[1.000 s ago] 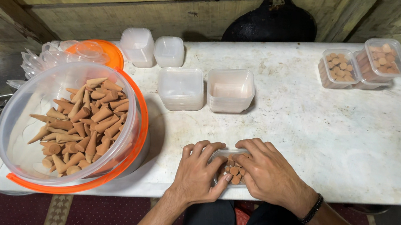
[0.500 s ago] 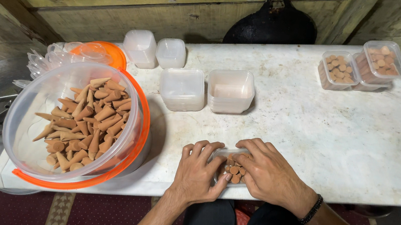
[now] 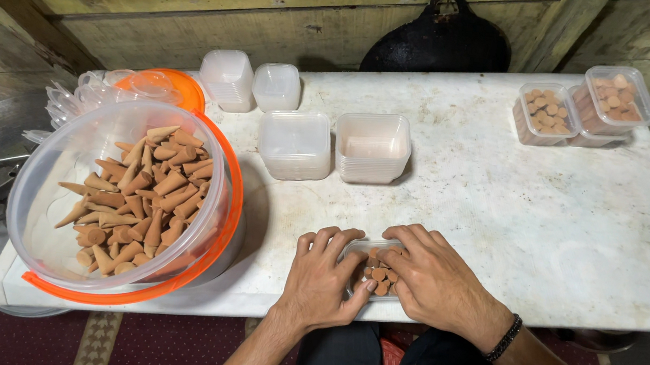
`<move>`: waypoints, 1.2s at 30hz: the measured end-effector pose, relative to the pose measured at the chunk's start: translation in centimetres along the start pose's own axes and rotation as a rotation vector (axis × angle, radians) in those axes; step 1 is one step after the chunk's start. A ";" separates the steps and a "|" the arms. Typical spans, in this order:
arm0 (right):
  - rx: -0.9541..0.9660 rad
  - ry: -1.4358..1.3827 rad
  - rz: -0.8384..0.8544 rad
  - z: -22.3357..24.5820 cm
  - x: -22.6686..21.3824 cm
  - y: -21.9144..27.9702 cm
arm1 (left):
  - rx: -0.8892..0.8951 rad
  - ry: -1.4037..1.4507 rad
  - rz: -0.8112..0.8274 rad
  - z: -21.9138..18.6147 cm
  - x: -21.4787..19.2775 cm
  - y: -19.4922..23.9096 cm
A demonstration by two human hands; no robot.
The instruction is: The person repeatedly picks small cone-shaped objects from a large bucket and places them into a small rectangular container on the table. The person arranges the cones inside the container and continues the process throughout the clip.
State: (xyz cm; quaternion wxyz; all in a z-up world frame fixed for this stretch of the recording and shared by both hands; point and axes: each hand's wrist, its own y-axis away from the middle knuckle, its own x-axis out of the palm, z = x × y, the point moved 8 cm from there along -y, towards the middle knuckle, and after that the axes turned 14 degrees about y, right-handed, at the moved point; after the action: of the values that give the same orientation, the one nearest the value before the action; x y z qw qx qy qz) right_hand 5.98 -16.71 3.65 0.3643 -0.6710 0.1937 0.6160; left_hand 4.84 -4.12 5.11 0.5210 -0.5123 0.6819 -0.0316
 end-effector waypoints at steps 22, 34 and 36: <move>0.028 -0.162 -0.113 -1.1 -2.1 0.5 | -0.099 0.038 -0.029 -1.0 -4.2 1.5; -0.024 -0.493 -0.377 4.0 -8.8 -7.8 | 0.006 0.207 -0.221 -7.3 -18.0 1.2; -0.111 -0.539 -0.408 5.5 -10.1 -9.6 | 0.007 0.137 -0.258 -7.4 -20.4 1.5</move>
State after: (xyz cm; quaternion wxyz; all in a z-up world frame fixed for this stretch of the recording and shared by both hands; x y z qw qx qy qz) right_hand 7.40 -8.29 15.93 0.4810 -0.5278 -0.0818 0.6952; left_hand -3.06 7.89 21.43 0.4668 -0.5907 0.6440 -0.1356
